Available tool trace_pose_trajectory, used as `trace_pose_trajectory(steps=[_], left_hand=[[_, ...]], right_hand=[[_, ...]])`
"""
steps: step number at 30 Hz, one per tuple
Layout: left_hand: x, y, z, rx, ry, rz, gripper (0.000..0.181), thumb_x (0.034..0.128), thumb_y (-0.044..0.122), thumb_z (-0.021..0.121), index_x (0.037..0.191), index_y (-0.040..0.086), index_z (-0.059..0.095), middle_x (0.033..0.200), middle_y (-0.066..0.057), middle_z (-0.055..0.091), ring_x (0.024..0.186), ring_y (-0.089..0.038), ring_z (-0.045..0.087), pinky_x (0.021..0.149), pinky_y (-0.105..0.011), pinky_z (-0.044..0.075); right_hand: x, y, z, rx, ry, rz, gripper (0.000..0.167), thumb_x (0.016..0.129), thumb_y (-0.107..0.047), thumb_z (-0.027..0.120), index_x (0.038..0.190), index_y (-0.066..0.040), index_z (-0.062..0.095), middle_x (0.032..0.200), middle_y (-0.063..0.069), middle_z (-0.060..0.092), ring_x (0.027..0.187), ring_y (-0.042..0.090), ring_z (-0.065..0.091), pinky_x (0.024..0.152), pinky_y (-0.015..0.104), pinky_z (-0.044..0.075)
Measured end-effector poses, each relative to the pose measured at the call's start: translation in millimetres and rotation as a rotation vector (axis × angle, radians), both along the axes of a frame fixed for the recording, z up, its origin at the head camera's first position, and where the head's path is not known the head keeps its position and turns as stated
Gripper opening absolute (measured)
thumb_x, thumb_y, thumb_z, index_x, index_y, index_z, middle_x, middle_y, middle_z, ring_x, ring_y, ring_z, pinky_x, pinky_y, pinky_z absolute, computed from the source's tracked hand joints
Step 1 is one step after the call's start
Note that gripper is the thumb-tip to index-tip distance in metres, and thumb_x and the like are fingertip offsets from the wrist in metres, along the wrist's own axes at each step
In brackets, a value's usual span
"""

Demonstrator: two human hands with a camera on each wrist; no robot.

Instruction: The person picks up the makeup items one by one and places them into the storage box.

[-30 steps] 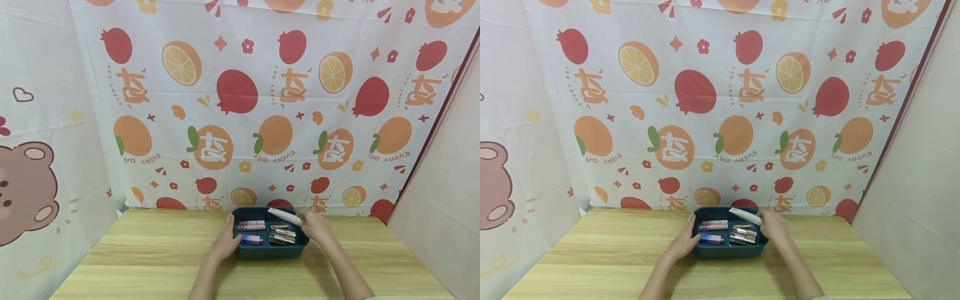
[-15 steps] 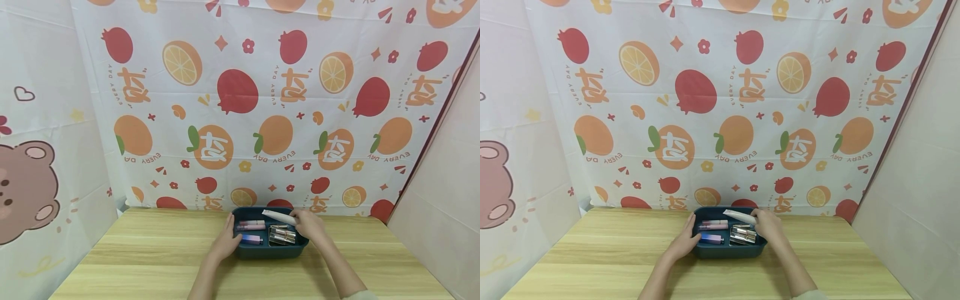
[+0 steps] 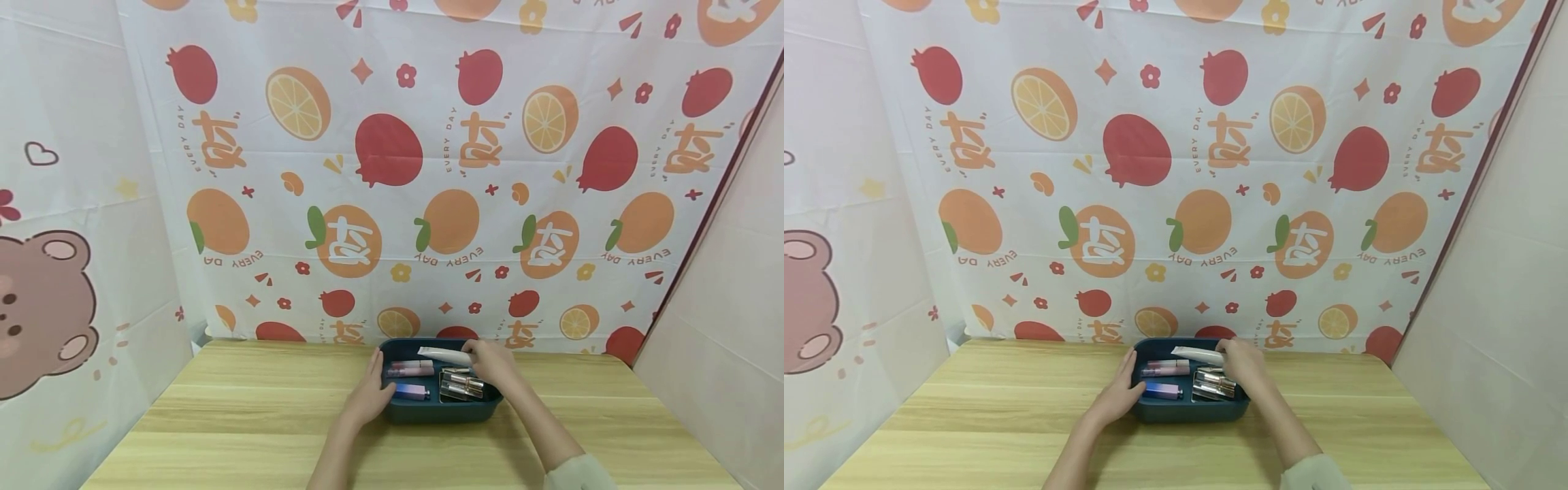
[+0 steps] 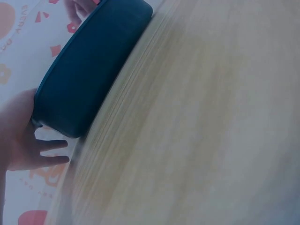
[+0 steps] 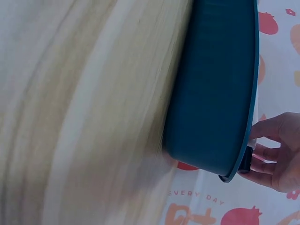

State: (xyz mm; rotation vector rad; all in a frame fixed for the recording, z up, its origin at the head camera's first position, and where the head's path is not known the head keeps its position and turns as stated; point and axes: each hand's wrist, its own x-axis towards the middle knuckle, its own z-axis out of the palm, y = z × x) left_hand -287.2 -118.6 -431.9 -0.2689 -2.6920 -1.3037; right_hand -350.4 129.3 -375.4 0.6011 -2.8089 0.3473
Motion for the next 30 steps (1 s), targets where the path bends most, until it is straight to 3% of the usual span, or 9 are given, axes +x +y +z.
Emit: trace_pose_trajectory(steps=[16,24,30], left_hand=[[1.2,-0.1,1.0,0.001,-0.003,-0.002,0.066,0.0916,0.017,0.05,0.143,-0.006,0.016,0.15,-0.019,0.009,0.131,-0.039,0.022,0.1,-0.055,0.024],[0.2,-0.3,-0.4,-0.003,-0.009,0.001,0.066,0.0915,0.018,0.05,0.143,-0.006,0.016,0.15,-0.019,0.009,0.131,-0.04,0.023,0.099,-0.056,0.025],[-0.2,-0.9,-0.5,-0.003,-0.011,0.0,0.066,0.0917,0.019,0.05,0.143,-0.005,0.016,0.15,-0.019,0.009,0.131,-0.039,0.021,0.1,-0.056,0.024]], right_hand=[[-18.5,-24.7,0.6,0.046,-0.034,0.024,0.024,0.079,0.002,0.057,0.091,-0.014,0.071,0.086,0.002,0.062,0.055,0.015,0.044,0.039,0.024,0.03],[-22.8,-31.3,-0.3,0.043,-0.052,0.036,0.018,0.079,0.0,0.062,0.087,-0.012,0.071,0.086,0.003,0.064,0.067,0.016,0.051,0.048,0.028,0.042],[-23.3,-33.8,-3.5,0.06,-0.03,0.061,0.016,0.076,0.001,0.065,0.085,-0.011,0.07,0.083,0.003,0.063,0.067,0.017,0.053,0.053,0.031,0.046]])
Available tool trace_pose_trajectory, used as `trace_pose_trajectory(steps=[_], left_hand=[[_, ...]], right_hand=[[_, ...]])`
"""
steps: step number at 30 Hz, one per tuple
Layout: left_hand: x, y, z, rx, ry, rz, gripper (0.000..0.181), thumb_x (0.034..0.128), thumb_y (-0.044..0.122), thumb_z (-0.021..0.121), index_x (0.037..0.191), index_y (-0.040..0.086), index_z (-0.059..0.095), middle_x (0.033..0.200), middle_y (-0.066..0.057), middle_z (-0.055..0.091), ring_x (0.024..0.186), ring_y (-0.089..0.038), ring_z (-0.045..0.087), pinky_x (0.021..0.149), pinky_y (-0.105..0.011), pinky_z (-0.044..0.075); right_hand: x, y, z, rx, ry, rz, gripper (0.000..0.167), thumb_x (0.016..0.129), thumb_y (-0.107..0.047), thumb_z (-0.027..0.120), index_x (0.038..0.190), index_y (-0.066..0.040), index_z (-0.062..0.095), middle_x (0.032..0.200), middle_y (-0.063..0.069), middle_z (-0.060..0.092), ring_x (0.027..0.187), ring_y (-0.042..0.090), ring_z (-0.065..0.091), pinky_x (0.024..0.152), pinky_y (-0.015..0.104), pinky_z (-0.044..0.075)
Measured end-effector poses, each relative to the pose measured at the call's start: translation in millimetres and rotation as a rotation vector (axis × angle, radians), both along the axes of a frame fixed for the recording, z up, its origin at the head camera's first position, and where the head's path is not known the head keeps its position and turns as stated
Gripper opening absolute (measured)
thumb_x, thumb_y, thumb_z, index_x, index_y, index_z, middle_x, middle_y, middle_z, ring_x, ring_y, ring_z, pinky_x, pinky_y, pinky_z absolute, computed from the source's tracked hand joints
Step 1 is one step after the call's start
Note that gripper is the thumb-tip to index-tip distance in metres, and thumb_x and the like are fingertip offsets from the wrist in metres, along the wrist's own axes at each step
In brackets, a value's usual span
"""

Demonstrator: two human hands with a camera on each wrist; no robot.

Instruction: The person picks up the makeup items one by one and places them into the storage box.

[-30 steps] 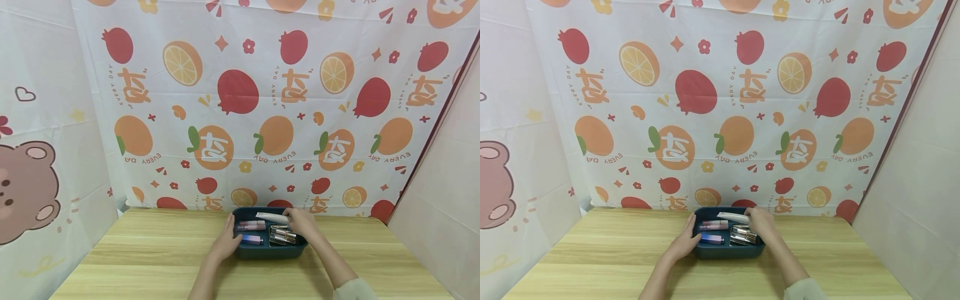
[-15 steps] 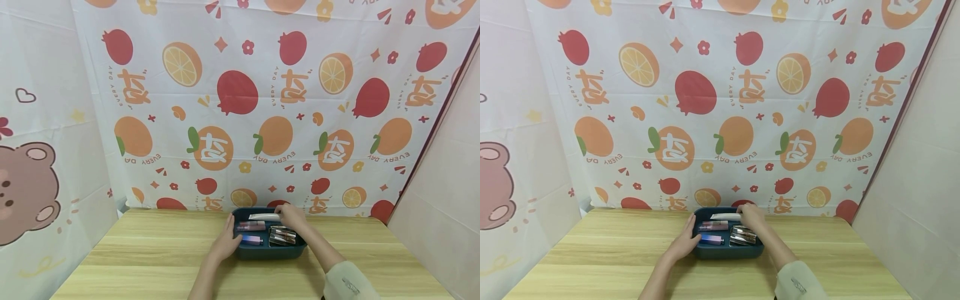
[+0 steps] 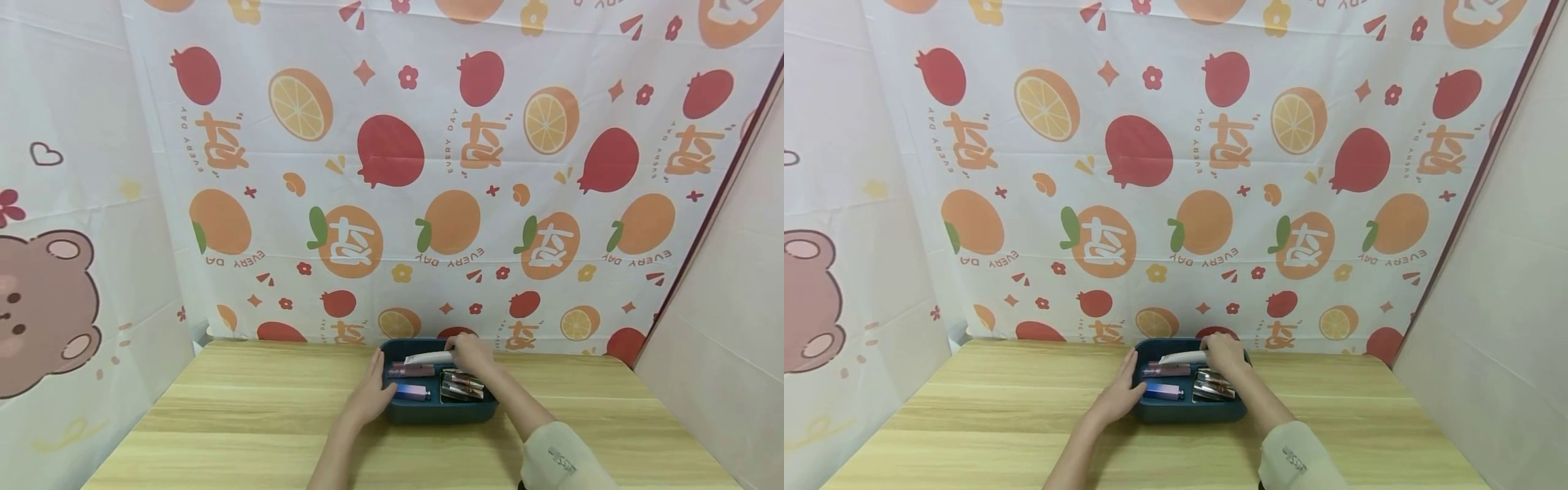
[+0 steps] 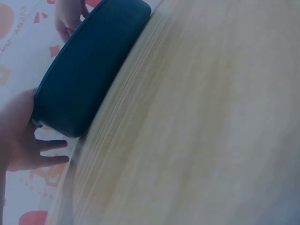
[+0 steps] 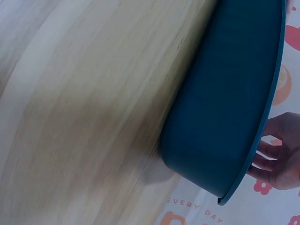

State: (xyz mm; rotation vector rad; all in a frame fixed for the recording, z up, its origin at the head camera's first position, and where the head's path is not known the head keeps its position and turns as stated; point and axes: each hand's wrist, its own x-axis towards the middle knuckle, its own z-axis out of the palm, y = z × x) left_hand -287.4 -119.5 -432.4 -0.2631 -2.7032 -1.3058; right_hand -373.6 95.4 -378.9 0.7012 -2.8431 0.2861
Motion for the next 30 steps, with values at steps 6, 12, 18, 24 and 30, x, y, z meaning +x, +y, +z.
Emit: trace_pose_trajectory(steps=[6,12,18,24,30], left_hand=[[0.1,0.5,-0.3,-0.001,0.014,-0.006,0.067,0.0913,0.017,0.05,0.143,-0.007,0.016,0.15,-0.019,0.008,0.132,-0.038,0.021,0.1,-0.055,0.024],[0.2,1.2,-0.4,-0.008,0.016,0.001,0.066,0.0912,0.017,0.05,0.143,-0.007,0.016,0.15,-0.019,0.008,0.132,-0.038,0.021,0.101,-0.054,0.024],[0.5,1.0,1.1,-0.015,0.02,0.003,0.066,0.0912,0.017,0.05,0.143,-0.007,0.016,0.15,-0.019,0.008,0.132,-0.038,0.021,0.101,-0.054,0.024],[0.6,0.8,1.9,-0.031,0.025,0.002,0.067,0.0909,0.017,0.051,0.143,-0.007,0.017,0.149,-0.02,0.01,0.131,-0.038,0.022,0.1,-0.055,0.025],[1.7,0.3,4.0,-0.075,0.027,-0.001,0.068,0.0897,0.02,0.052,0.142,-0.009,0.019,0.148,-0.022,0.013,0.129,-0.039,0.026,0.099,-0.054,0.028]], right_hand=[[-0.9,0.0,-5.1,0.015,0.048,0.015,0.015,0.075,-0.001,0.067,0.081,-0.014,0.071,0.079,0.001,0.06,0.07,0.018,0.055,0.057,0.036,0.048],[-1.5,0.2,-7.2,-0.009,0.02,-0.002,0.012,0.074,-0.005,0.072,0.084,-0.012,0.07,0.079,0.001,0.056,0.074,0.019,0.055,0.063,0.038,0.048],[-3.9,2.5,-4.8,-0.069,0.001,0.009,0.013,0.078,-0.001,0.067,0.088,-0.009,0.07,0.087,0.006,0.061,0.08,0.021,0.057,0.069,0.039,0.049],[-5.9,6.2,-4.9,-0.09,-0.03,-0.002,0.016,0.078,0.003,0.064,0.088,-0.009,0.069,0.088,0.007,0.062,0.078,0.021,0.055,0.067,0.038,0.048],[-4.2,11.0,-6.1,-0.091,-0.024,-0.031,0.019,0.076,0.003,0.063,0.087,-0.012,0.069,0.083,0.004,0.058,0.073,0.019,0.054,0.061,0.035,0.047]])
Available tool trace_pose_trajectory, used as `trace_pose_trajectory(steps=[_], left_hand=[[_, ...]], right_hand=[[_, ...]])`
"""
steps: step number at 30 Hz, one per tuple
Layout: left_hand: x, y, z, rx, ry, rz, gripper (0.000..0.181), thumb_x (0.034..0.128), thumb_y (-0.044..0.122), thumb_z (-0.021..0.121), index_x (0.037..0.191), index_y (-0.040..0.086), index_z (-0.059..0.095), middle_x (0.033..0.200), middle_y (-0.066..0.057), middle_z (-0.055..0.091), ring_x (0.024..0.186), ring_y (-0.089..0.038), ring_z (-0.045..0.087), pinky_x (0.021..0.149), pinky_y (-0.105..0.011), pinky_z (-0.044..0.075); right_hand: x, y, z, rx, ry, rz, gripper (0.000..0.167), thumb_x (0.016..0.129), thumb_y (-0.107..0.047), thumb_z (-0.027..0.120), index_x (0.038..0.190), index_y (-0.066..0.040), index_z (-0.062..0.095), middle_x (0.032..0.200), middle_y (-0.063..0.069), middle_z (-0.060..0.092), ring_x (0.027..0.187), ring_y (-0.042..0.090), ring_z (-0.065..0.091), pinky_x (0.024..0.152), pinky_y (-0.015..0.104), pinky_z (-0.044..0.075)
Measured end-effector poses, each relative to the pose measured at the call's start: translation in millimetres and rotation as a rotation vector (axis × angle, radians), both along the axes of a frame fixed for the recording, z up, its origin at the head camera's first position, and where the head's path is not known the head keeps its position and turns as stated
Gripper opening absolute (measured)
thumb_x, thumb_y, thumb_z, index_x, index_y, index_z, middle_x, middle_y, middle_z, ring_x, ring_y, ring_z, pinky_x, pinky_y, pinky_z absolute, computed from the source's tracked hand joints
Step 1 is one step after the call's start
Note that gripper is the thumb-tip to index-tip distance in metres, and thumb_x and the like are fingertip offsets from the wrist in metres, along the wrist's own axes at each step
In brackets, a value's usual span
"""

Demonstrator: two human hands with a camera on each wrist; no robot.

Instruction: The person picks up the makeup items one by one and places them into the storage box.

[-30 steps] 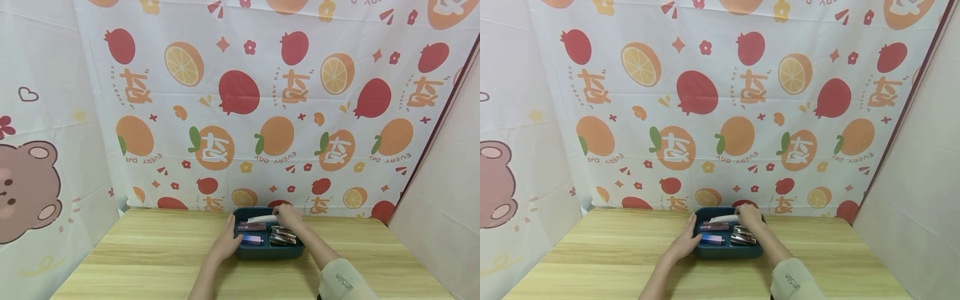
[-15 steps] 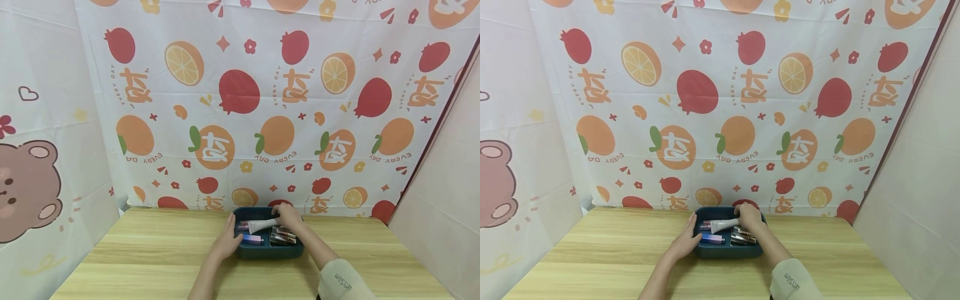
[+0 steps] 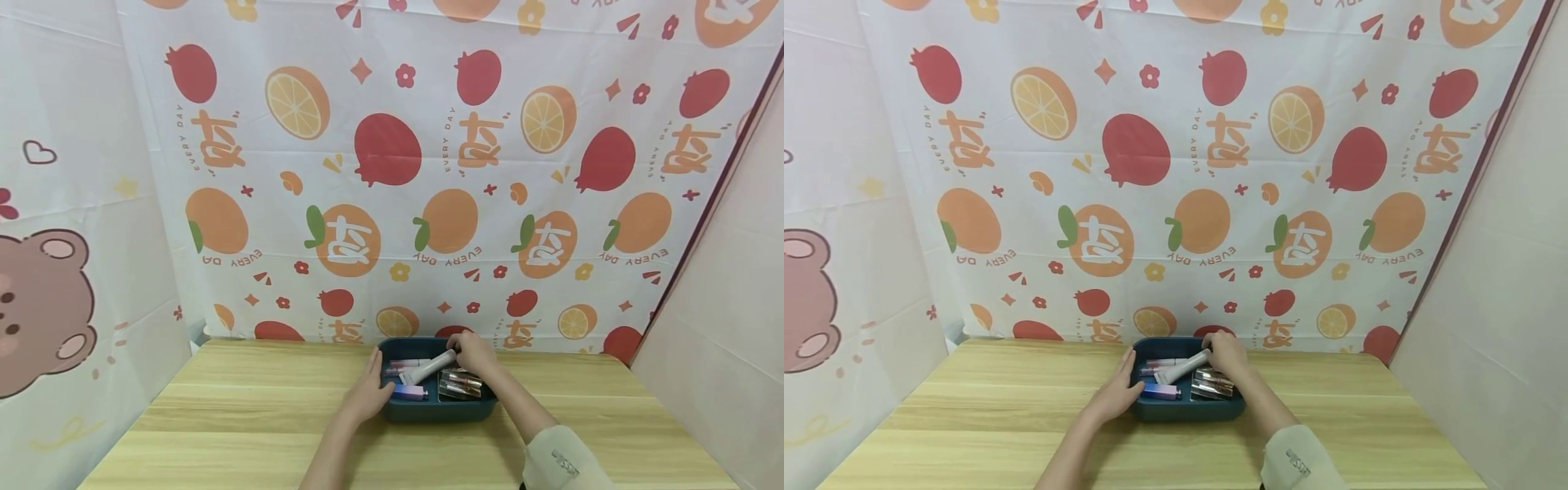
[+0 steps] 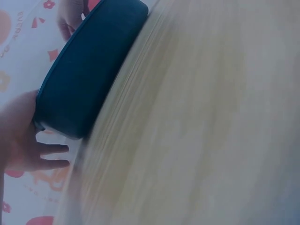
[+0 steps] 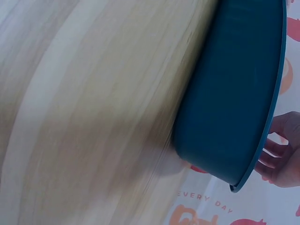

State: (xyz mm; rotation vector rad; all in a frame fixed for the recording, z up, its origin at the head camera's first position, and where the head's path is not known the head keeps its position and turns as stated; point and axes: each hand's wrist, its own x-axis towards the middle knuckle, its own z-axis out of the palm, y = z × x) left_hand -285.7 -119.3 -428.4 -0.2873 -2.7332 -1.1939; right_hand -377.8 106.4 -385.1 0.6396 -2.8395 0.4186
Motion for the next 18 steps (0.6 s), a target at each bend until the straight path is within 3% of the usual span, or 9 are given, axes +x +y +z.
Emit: trace_pose_trajectory(steps=[8,14,18], left_hand=[[0.5,-1.3,5.4,-0.113,0.009,0.01,0.067,0.0883,0.023,0.056,0.141,-0.005,0.026,0.147,-0.021,0.019,0.119,-0.044,0.04,0.09,-0.056,0.037],[-5.6,-9.9,18.9,-0.199,0.04,0.034,0.066,0.0883,0.031,0.058,0.138,-0.005,0.034,0.139,-0.026,0.033,0.12,-0.044,0.039,0.094,-0.062,0.028],[-14.0,-26.3,28.6,-0.284,0.079,0.054,0.064,0.0892,0.036,0.056,0.135,-0.005,0.038,0.135,-0.027,0.037,0.117,-0.047,0.04,0.092,-0.064,0.029]], right_hand=[[0.1,12.7,-0.8,-0.073,0.004,0.01,0.026,0.072,0.008,0.058,0.087,-0.011,0.067,0.083,0.004,0.058,0.07,0.018,0.052,0.056,0.031,0.044],[-4.0,24.2,-1.8,-0.185,0.038,-0.008,0.018,0.078,0.003,0.061,0.093,-0.007,0.067,0.086,0.004,0.061,0.074,0.019,0.056,0.061,0.035,0.047],[-8.3,35.4,1.2,-0.248,0.098,-0.022,0.017,0.08,0.001,0.06,0.096,-0.004,0.066,0.085,0.005,0.061,0.068,0.017,0.055,0.055,0.03,0.046]])
